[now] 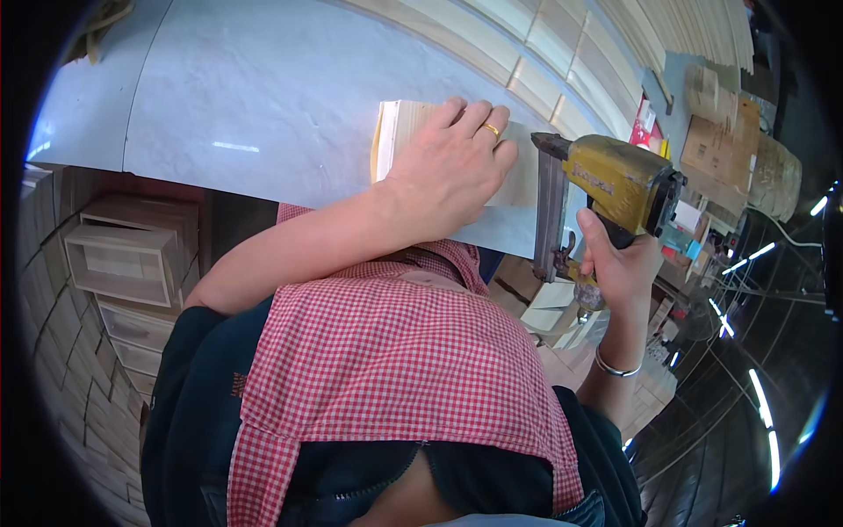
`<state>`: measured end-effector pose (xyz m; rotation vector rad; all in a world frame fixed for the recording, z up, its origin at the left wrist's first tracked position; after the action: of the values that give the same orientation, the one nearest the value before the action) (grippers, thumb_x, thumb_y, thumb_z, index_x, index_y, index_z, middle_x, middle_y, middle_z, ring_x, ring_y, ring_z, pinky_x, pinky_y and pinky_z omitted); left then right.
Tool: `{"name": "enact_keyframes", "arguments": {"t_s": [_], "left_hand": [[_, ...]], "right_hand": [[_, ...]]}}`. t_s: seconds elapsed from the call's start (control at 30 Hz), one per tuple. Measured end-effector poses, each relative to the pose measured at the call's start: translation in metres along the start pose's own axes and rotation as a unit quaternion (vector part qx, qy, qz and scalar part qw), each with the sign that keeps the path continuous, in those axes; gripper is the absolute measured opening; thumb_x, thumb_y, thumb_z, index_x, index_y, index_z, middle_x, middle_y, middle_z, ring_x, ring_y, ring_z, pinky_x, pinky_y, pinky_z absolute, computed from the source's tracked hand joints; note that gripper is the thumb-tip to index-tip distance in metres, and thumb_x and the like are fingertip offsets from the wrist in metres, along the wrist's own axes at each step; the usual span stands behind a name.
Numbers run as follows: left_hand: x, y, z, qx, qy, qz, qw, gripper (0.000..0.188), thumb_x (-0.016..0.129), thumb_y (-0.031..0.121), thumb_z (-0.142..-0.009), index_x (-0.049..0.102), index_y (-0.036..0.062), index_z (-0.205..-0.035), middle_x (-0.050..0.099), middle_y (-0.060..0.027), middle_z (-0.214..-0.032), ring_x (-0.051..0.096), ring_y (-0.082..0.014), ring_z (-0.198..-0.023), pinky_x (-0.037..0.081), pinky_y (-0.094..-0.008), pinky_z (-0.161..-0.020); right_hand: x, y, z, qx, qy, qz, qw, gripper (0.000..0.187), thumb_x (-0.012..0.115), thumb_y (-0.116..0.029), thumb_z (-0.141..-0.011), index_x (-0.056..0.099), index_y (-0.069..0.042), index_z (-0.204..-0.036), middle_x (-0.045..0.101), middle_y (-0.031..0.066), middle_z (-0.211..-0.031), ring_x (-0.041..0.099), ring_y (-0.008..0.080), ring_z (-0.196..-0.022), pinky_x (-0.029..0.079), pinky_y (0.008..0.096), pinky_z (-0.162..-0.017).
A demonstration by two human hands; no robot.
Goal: Assembling small wooden boxes by applying glue and using a pneumatic staple gun.
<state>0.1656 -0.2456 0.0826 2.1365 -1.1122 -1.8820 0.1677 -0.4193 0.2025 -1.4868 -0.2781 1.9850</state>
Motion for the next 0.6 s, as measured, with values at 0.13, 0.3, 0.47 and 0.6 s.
{"name": "enact_keyframes", "arguments": {"t_s": [0.13,0.3,0.47,0.6], "left_hand": [[-0.001,-0.002,-0.005,0.002,-0.029,0.022,0.999,0.053,0.085,0.031,-0.062,0.064,0.0082,-0.105,0.052,-0.0153,-0.132,0.048,-0.0289,-0.115,0.037,-0.0415,-0.101],[-0.001,-0.005,-0.012,0.012,-0.047,0.028,0.998,0.052,0.085,0.031,-0.060,0.067,0.0095,-0.103,0.053,-0.0139,-0.129,0.048,-0.0277,-0.109,0.038,-0.0390,-0.096],[-0.003,-0.005,-0.014,0.015,-0.046,0.025,0.999,0.050,0.085,0.031,-0.060,0.068,0.0105,-0.102,0.054,-0.0131,-0.127,0.048,-0.0271,-0.107,0.038,-0.0386,-0.096],[-0.002,-0.006,-0.014,0.015,-0.041,0.032,0.999,0.049,0.084,0.031,-0.060,0.068,0.0105,-0.101,0.054,-0.0131,-0.126,0.048,-0.0272,-0.107,0.038,-0.0390,-0.096]], "right_hand": [[0.000,0.002,-0.006,0.017,-0.017,-0.015,1.000,0.029,0.079,-0.017,-0.088,0.064,0.002,-0.105,0.063,0.0042,-0.070,0.049,0.0087,-0.045,0.040,0.0213,-0.040],[0.002,-0.003,-0.008,-0.003,-0.024,-0.005,1.000,0.024,0.077,-0.024,-0.090,0.069,-0.001,-0.085,0.059,0.0004,-0.056,0.049,0.0085,-0.042,0.039,0.0206,-0.042],[0.002,-0.005,-0.010,-0.002,-0.024,0.022,0.999,0.029,0.077,-0.027,-0.091,0.071,-0.003,-0.076,0.056,-0.0017,-0.048,0.049,0.0083,-0.040,0.038,0.0204,-0.042],[0.003,-0.006,-0.012,0.011,-0.033,0.024,0.999,0.028,0.077,-0.027,-0.091,0.071,-0.003,-0.077,0.056,-0.0016,-0.049,0.049,0.0082,-0.040,0.038,0.0204,-0.042]]}}
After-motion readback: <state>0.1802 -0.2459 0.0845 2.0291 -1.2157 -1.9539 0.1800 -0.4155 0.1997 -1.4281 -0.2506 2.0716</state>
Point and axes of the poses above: each hand's wrist, its own z-axis away from the middle knuckle, its own x-axis out of the palm, y = z × x, the point moved 6 cm from there along -z, towards the middle knuckle
